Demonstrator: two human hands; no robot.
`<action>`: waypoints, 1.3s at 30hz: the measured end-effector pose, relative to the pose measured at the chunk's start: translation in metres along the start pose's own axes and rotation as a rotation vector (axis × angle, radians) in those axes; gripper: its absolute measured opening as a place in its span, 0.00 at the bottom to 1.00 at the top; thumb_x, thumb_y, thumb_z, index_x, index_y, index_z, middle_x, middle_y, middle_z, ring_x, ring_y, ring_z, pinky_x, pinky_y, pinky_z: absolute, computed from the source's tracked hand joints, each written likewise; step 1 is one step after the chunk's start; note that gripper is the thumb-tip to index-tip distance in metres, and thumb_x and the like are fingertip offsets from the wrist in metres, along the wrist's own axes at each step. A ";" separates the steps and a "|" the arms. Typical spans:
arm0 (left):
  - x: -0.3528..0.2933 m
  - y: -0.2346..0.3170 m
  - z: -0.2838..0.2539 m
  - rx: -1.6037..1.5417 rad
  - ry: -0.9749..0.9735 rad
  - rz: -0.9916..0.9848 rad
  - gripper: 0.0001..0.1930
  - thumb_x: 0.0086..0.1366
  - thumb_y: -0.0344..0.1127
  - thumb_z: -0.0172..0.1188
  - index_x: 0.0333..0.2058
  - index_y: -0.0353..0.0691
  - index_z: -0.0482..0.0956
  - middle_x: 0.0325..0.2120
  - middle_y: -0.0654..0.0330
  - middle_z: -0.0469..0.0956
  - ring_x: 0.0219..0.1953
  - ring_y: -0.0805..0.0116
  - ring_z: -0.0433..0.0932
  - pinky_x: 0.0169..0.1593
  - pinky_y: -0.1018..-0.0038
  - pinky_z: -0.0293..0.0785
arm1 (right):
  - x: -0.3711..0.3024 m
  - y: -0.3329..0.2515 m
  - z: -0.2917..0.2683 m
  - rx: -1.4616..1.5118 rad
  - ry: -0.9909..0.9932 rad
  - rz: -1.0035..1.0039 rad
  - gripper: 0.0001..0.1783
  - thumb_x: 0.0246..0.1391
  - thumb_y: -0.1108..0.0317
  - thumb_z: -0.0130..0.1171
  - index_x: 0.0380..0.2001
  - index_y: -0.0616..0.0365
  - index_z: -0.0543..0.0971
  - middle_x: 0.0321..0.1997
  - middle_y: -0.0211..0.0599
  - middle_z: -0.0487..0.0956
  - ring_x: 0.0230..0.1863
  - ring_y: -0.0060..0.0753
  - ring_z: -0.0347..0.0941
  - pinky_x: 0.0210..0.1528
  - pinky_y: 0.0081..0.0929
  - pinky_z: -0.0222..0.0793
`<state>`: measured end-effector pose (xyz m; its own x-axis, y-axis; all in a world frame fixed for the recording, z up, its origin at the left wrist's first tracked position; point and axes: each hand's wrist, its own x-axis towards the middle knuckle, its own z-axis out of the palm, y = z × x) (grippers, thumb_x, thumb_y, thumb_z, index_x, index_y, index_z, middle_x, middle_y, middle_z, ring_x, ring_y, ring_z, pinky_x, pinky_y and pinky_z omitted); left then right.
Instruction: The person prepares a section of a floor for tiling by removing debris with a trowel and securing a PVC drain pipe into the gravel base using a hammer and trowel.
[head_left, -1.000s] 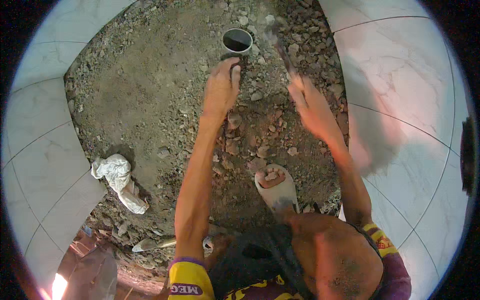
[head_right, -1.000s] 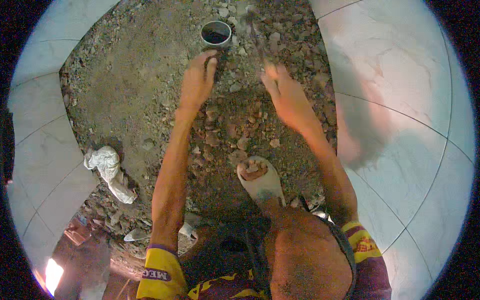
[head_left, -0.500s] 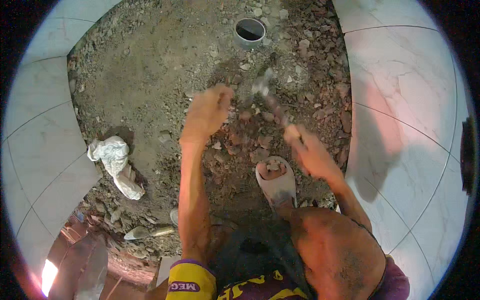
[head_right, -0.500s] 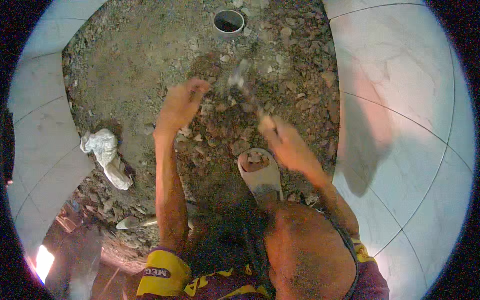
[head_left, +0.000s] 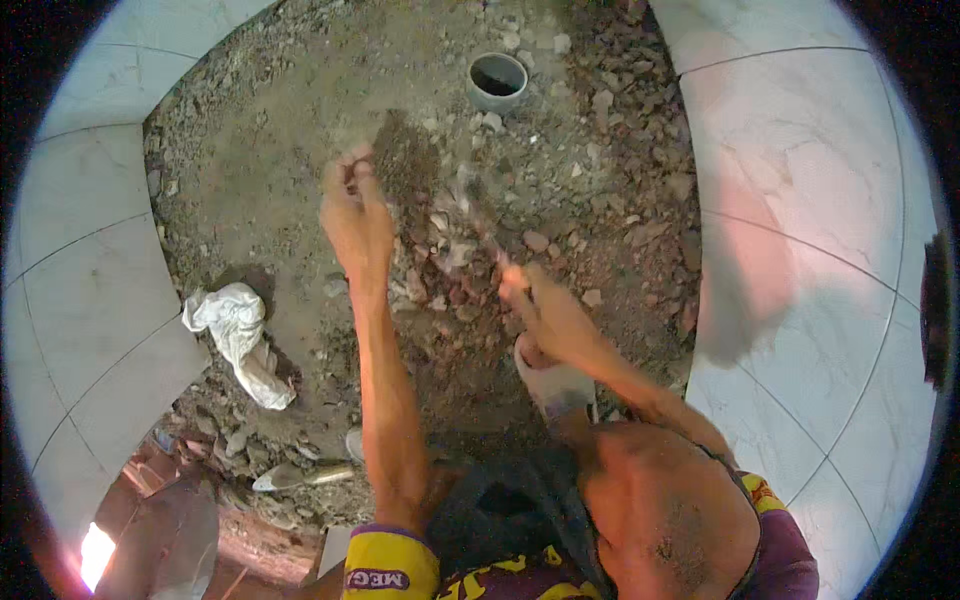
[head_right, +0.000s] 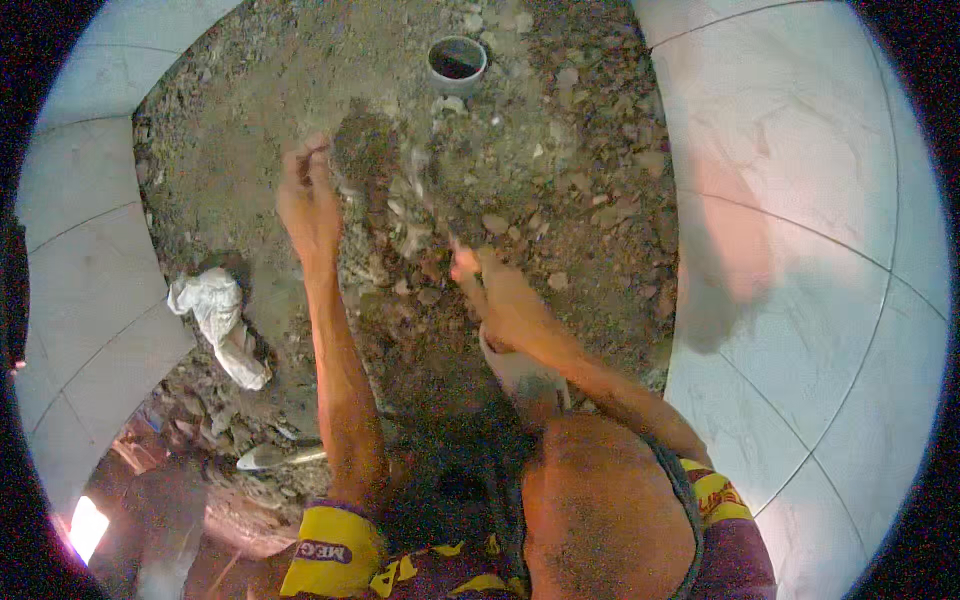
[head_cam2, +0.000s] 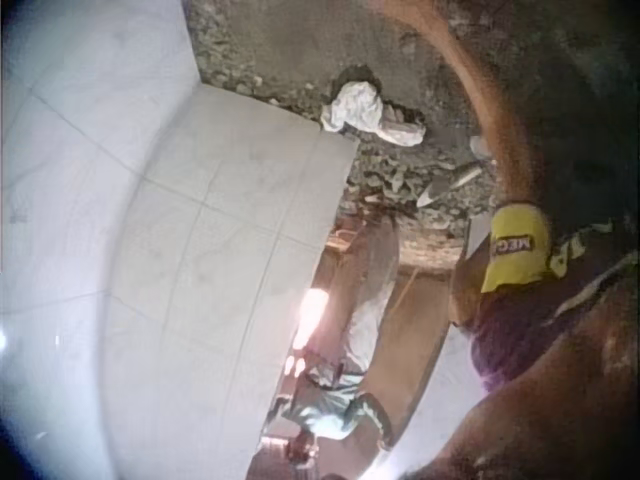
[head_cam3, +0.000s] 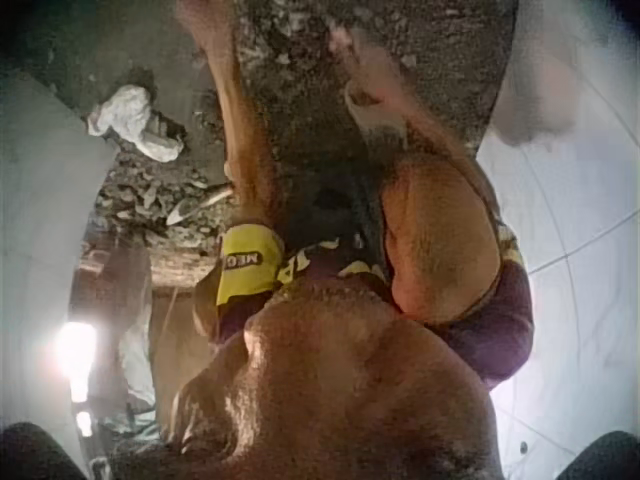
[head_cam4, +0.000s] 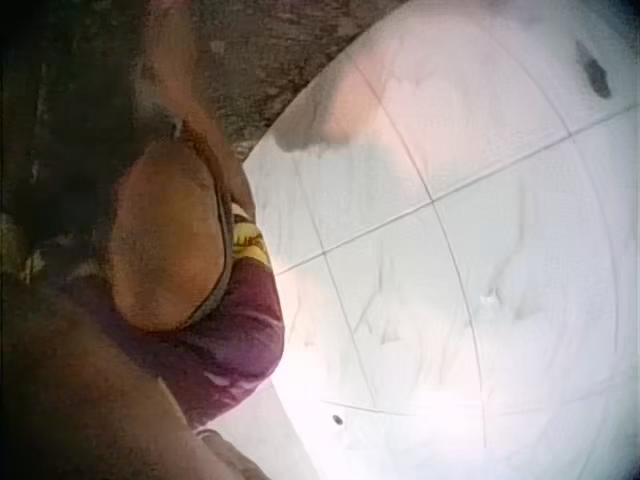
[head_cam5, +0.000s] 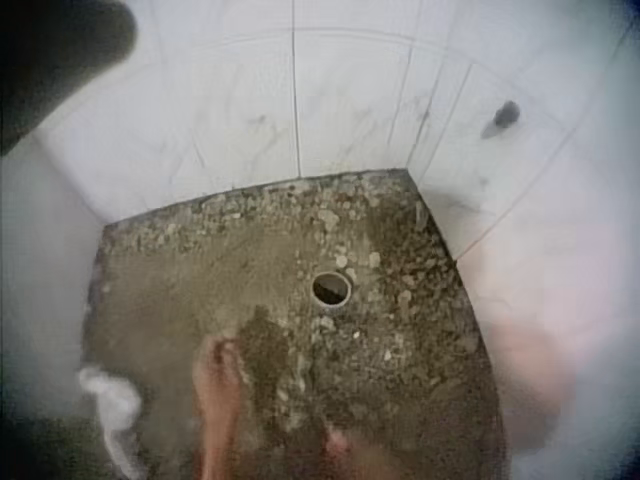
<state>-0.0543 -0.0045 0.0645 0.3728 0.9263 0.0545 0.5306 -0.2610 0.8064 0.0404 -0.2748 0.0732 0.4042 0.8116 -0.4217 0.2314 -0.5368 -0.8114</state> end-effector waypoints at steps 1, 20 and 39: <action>-0.001 0.000 -0.005 0.000 -0.013 -0.011 0.13 0.79 0.34 0.54 0.53 0.37 0.83 0.43 0.49 0.86 0.46 0.54 0.85 0.50 0.60 0.78 | 0.009 -0.015 -0.013 -0.051 0.029 -0.045 0.25 0.76 0.50 0.53 0.54 0.64 0.69 0.36 0.68 0.81 0.40 0.75 0.80 0.41 0.62 0.74; 0.080 -0.005 0.057 -0.128 -0.040 0.252 0.11 0.79 0.33 0.53 0.53 0.41 0.82 0.50 0.53 0.87 0.54 0.56 0.86 0.60 0.63 0.77 | 0.053 0.011 -0.041 -0.382 0.018 0.134 0.17 0.74 0.60 0.54 0.57 0.57 0.68 0.35 0.66 0.82 0.38 0.74 0.81 0.36 0.68 0.74; 0.066 -0.042 0.076 -0.123 -0.067 0.300 0.16 0.72 0.22 0.54 0.56 0.37 0.78 0.45 0.49 0.87 0.46 0.48 0.86 0.52 0.58 0.80 | 0.056 0.013 -0.054 -0.325 0.096 0.196 0.16 0.76 0.59 0.54 0.59 0.51 0.69 0.34 0.59 0.83 0.34 0.72 0.81 0.32 0.61 0.74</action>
<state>0.0063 0.0473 -0.0106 0.5502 0.7920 0.2647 0.2951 -0.4810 0.8256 0.1140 -0.2493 0.0608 0.5460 0.6697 -0.5034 0.4033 -0.7368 -0.5426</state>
